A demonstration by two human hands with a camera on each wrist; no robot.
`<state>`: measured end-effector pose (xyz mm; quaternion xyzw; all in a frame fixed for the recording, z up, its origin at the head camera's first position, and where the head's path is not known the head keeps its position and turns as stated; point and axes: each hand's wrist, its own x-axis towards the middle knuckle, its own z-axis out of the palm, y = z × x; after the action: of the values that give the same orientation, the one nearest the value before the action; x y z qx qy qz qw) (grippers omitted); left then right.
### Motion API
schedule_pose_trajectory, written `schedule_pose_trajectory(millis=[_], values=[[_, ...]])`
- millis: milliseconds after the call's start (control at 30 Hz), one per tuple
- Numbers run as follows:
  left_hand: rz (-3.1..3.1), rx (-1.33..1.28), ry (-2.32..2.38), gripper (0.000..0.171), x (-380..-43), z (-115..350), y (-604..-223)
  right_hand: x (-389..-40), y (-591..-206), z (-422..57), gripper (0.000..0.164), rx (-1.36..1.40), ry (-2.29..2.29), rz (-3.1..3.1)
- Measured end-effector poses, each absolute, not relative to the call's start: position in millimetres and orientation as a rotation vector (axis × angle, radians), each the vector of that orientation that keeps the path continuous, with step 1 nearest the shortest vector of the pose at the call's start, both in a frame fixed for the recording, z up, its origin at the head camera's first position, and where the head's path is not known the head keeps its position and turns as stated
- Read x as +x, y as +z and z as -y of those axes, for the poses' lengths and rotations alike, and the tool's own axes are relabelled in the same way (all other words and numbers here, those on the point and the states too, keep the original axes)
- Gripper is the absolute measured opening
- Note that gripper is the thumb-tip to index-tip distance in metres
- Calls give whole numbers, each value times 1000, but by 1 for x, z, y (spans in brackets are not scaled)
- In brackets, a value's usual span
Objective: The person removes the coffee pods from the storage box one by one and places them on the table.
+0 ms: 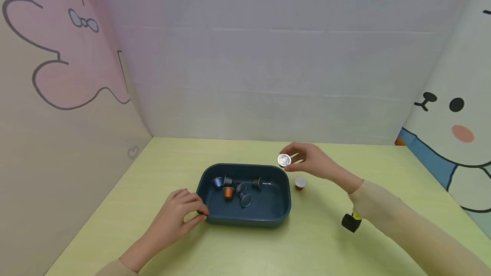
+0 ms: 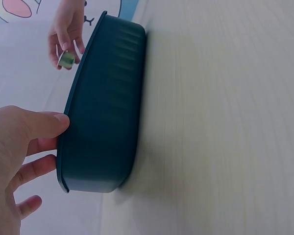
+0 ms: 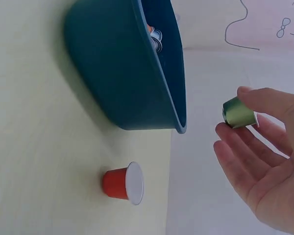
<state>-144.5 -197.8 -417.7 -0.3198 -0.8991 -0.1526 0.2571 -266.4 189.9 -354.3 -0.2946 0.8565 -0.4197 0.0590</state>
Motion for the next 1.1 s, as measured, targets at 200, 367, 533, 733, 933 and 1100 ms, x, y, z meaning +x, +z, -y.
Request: schedule_pose_trajectory(millis=[200, 367, 533, 733, 933, 1100], values=[[2435, -858, -427, 22, -144, 198, -418, -263, -360, -203, 43, -768, -1362, -2591], [2429, -840, -421, 28, -143, 197, -418, -258, -365, -213, 45, -722, -1390, -2589], [2440, -833, -422, 28, -142, 196, -418, -255, -371, -223, 45, -704, -1395, -2603], [2454, -834, -427, 28, -142, 197, -417, -251, -376, -234, 44, -678, -1391, -2648], [2478, -822, -419, 27, -142, 197, -418, -249, -380, -242, 45, -617, -1405, -2661], [2482, -814, -434, 27, -142, 197, -419, -248, -385, -247, 45, -553, -1396, -2673]])
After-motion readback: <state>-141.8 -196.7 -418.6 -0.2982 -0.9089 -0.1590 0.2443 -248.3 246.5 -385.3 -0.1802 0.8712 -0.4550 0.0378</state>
